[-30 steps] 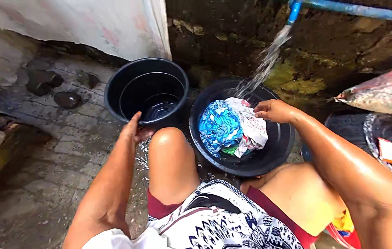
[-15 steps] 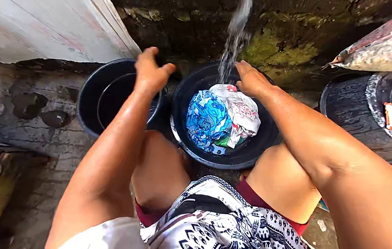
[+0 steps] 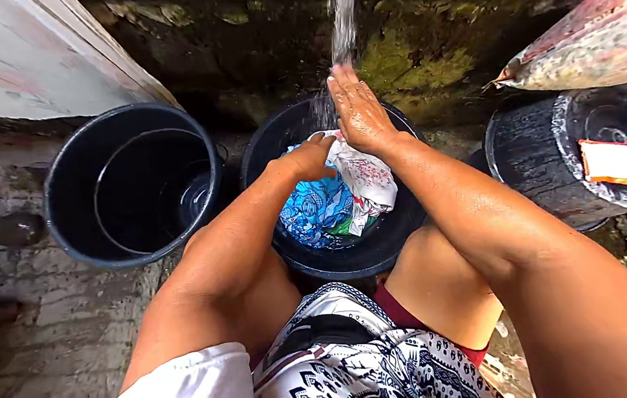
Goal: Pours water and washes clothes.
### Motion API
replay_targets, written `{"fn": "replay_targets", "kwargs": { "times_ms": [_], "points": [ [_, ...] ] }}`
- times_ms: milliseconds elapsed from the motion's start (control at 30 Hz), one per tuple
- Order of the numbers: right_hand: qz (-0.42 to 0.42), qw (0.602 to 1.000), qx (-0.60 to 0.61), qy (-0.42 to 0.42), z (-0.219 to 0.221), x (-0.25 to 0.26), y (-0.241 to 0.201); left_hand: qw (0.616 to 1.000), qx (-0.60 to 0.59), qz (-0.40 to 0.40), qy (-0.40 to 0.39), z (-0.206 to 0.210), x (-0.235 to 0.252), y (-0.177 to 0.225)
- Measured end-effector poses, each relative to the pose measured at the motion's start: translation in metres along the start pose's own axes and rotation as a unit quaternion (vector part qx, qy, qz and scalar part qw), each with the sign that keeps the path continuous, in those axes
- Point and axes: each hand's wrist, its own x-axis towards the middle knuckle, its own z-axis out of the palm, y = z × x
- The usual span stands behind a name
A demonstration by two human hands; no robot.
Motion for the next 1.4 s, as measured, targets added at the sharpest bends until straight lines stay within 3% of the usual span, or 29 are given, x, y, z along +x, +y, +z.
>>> {"fn": "replay_targets", "kwargs": {
  "times_ms": [67, 133, 233, 300, 400, 500, 600, 667, 700, 767, 833, 933, 1033, 1200, 1333, 1400],
  "points": [
    [0.051, 0.993, 0.107, 0.018, -0.001, 0.005, 0.001, 0.999, -0.015, 0.027, 0.04, -0.009, 0.001, -0.005],
    [0.152, 0.936, 0.312, 0.059, 0.001, 0.013, 0.005, 0.995, -0.048, 0.036, 0.077, -0.02, 0.003, -0.006],
    [0.288, 0.72, 0.62, 0.123, -0.004, 0.02, 0.006, 0.979, -0.181, 0.017, 0.096, -0.035, 0.006, -0.003],
    [0.295, 0.636, 0.699, 0.14, -0.008, 0.02, 0.007, 0.929, -0.358, -0.017, 0.094, -0.038, 0.008, 0.0],
    [0.274, 0.605, 0.734, 0.141, -0.007, 0.018, 0.004, 0.817, -0.566, -0.054, 0.096, -0.037, 0.011, 0.004],
    [0.25, 0.604, 0.745, 0.133, -0.008, 0.017, 0.003, 0.761, -0.638, -0.058, 0.102, -0.038, 0.015, 0.001],
    [0.237, 0.607, 0.747, 0.133, -0.007, 0.018, 0.001, 0.753, -0.646, -0.065, 0.106, -0.042, 0.014, -0.002],
    [0.26, 0.655, 0.7, 0.112, -0.003, 0.016, 0.0, 0.794, -0.59, -0.088, 0.122, -0.046, 0.01, -0.002],
    [0.279, 0.709, 0.643, 0.081, 0.002, 0.014, 0.0, 0.824, -0.542, -0.096, 0.135, -0.049, 0.007, -0.004],
    [0.288, 0.822, 0.491, -0.04, 0.018, 0.003, 0.0, 0.887, -0.421, -0.093, 0.165, -0.052, 0.004, -0.014],
    [0.211, 0.897, 0.336, -0.194, 0.043, -0.011, -0.003, 0.928, -0.311, -0.084, 0.186, -0.055, 0.002, -0.025],
    [0.048, 0.934, 0.151, -0.321, 0.093, -0.043, -0.018, 0.942, -0.262, -0.093, 0.186, -0.062, -0.003, -0.031],
    [0.014, 0.906, 0.029, -0.422, 0.126, -0.064, -0.04, 0.954, -0.222, -0.087, 0.181, -0.065, -0.009, -0.031],
    [0.009, 0.93, 0.07, -0.36, 0.126, -0.042, -0.061, 0.986, -0.103, -0.035, 0.126, -0.068, -0.023, -0.034],
    [0.048, 0.943, 0.224, -0.241, 0.059, -0.032, -0.074, 0.999, -0.005, -0.047, -0.008, -0.071, -0.035, -0.042],
    [0.088, 0.941, 0.291, -0.151, 0.02, -0.03, -0.076, 0.998, 0.007, -0.059, -0.033, -0.072, -0.041, -0.049]
  ]
}}
